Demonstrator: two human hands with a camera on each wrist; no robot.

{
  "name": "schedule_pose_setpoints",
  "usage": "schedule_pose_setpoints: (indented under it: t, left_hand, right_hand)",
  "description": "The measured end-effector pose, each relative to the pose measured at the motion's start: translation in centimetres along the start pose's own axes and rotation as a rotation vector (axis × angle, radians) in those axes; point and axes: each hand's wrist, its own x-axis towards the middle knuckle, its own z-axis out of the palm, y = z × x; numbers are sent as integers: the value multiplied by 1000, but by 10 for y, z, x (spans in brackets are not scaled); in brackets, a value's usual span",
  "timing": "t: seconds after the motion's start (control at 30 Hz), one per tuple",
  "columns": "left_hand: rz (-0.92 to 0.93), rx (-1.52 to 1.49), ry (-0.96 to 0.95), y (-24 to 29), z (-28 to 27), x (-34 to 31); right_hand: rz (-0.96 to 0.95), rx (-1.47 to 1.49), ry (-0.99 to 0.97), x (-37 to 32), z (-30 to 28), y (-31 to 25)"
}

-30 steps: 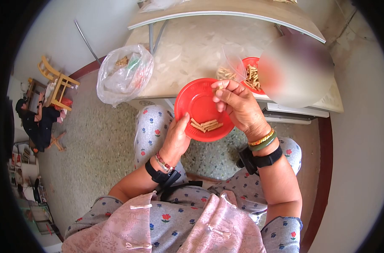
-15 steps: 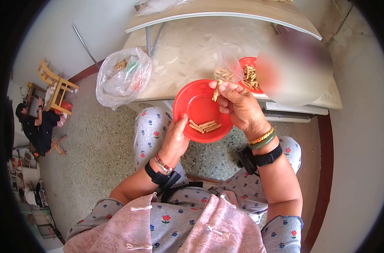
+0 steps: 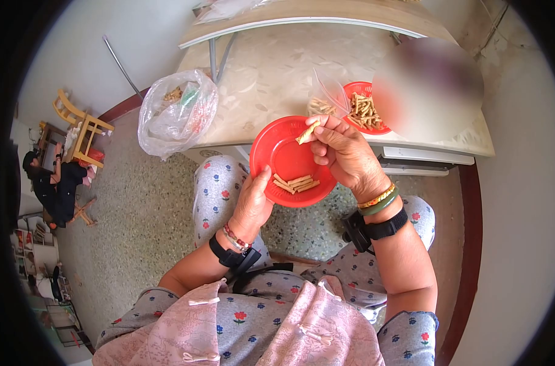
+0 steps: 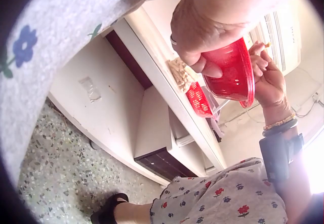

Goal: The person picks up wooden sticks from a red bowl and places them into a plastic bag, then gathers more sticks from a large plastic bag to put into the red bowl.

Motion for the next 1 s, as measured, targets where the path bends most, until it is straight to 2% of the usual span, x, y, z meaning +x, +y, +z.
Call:
schedule_pose_setpoints:
  t: [0.2,0.3,0.37,0.4,0.53,0.6,0.63,0.7,0.77,0.83,0.87,1.0]
  left_hand:
    - [-10,-12,-12,0,-1,-1]
    - [-18,-18,-20,0,1,-1]
    - [-29,-13,-1,0,0,-1]
    - [-29,-10,5,-1,0,-1]
    - [-31,4,-1,-5,-2,-1]
    - [-28,7,-1,-5,-1,-1]
    - [-27,10,1,-6,-1,-1]
    - [-35,14,9,-7,-3,-1]
    - [-42,18,26,-7,-4,-1]
    - [-16,35,30,-7,-5,-1]
    - [-18,37,32,-6,-6,-1]
    - [-8,19,37,-2,-2,-1]
  right_hand:
    - [-21,-8,19,-1,3,0]
    - [-118,-8,42,2,1,-11]
    - [-469,-206,262,7,-4,-21]
    - [-585,-383,368,10,-5,-27]
    - [-716,-544,507,29,-18,-39]
    - [-942,-1141,670,44,-34,-42]
    - [-946,-1142,669,46,-33,-43]
    - [-927,-1394,741,53,-28,-42]
    - [-908,-1427,703,61,-30,-41]
    - [-820,-1597,645,67,-34,-36]
    - [-735,-1585,621,66,-37,-36]
    - [-727,-1585,662,60,-38,-42]
